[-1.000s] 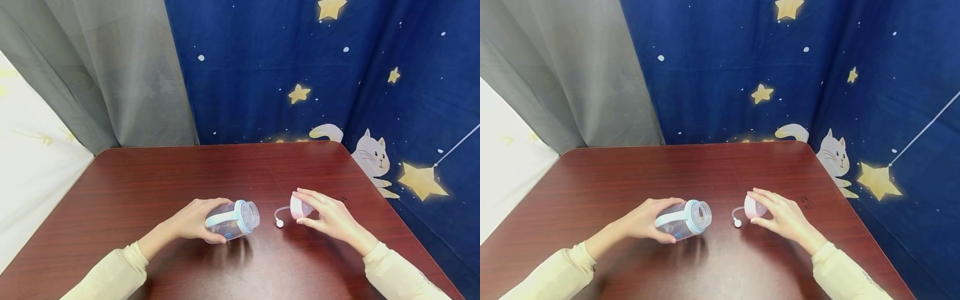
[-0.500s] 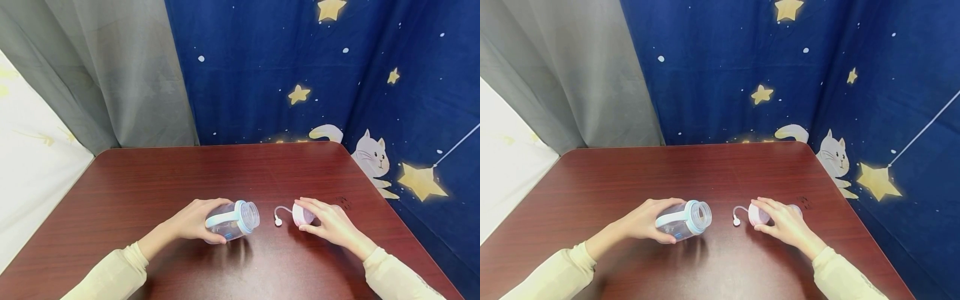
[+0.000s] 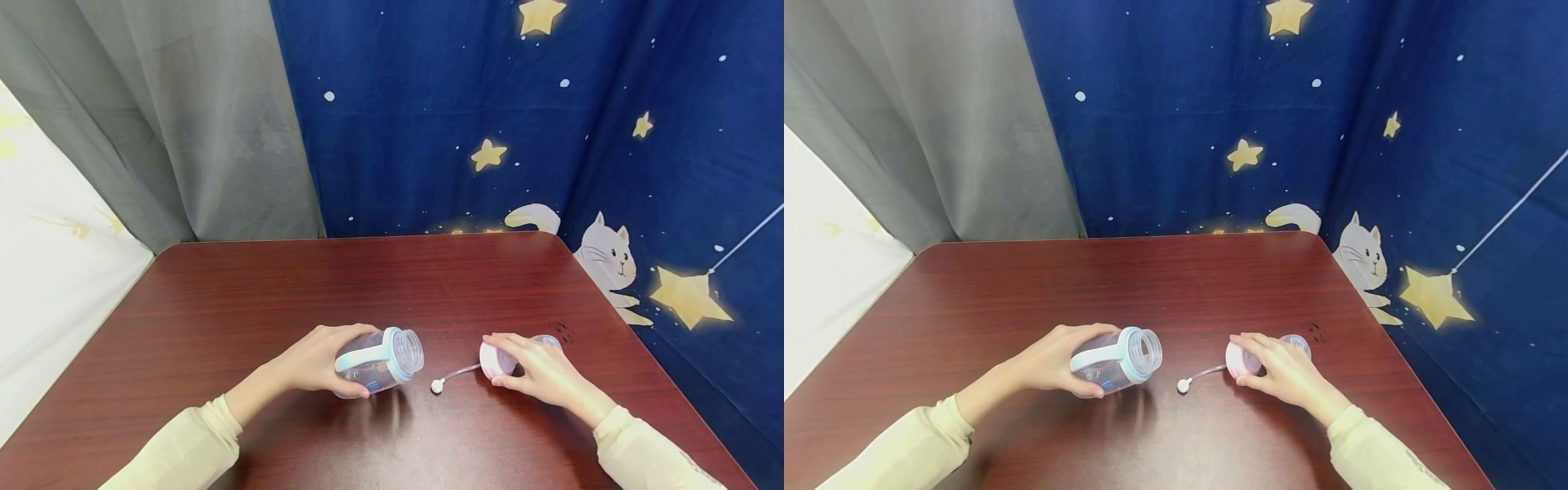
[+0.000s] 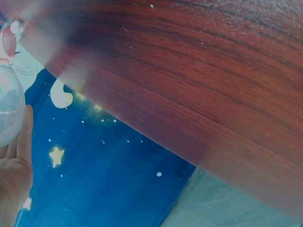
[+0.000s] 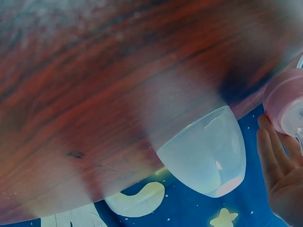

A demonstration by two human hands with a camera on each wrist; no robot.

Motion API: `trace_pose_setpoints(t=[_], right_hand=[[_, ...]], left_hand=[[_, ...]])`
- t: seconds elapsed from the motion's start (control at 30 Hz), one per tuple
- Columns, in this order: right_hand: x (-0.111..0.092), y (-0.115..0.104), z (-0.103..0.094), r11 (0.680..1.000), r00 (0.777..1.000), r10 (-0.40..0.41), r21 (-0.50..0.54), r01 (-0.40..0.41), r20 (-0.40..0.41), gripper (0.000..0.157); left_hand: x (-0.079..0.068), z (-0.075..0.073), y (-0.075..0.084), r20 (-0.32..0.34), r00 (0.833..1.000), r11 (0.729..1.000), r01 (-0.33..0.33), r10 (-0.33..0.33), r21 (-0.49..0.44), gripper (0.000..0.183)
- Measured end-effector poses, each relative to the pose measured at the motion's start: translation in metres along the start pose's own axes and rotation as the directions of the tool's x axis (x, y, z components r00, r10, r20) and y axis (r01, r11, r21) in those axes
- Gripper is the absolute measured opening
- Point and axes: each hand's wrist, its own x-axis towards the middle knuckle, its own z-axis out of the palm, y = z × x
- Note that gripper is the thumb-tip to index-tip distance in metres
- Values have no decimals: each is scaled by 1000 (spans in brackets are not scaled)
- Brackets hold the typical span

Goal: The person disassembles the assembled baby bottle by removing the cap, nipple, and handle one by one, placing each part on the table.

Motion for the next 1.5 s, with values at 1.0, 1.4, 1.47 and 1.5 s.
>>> trace_pose_setpoints(t=[1.0,1.4,1.47,1.5], right_hand=[[8,-2,-2,1000,990,-14,-23,18,137,66],[10,0,-1,1000,991,5,1,-5,131,78],[11,-1,-2,1000,992,20,-13,-18,124,77],[11,-1,-3,999,992,29,-25,-27,119,76]], left_hand=[[1,1,-2,-1,1000,1000,3,-3,-14,74],[1,1,-2,-4,1000,1000,-1,1,-15,74],[1,1,-2,-4,1000,1000,-4,4,-16,74],[1,1,-2,-4,1000,1000,-4,4,-16,74]])
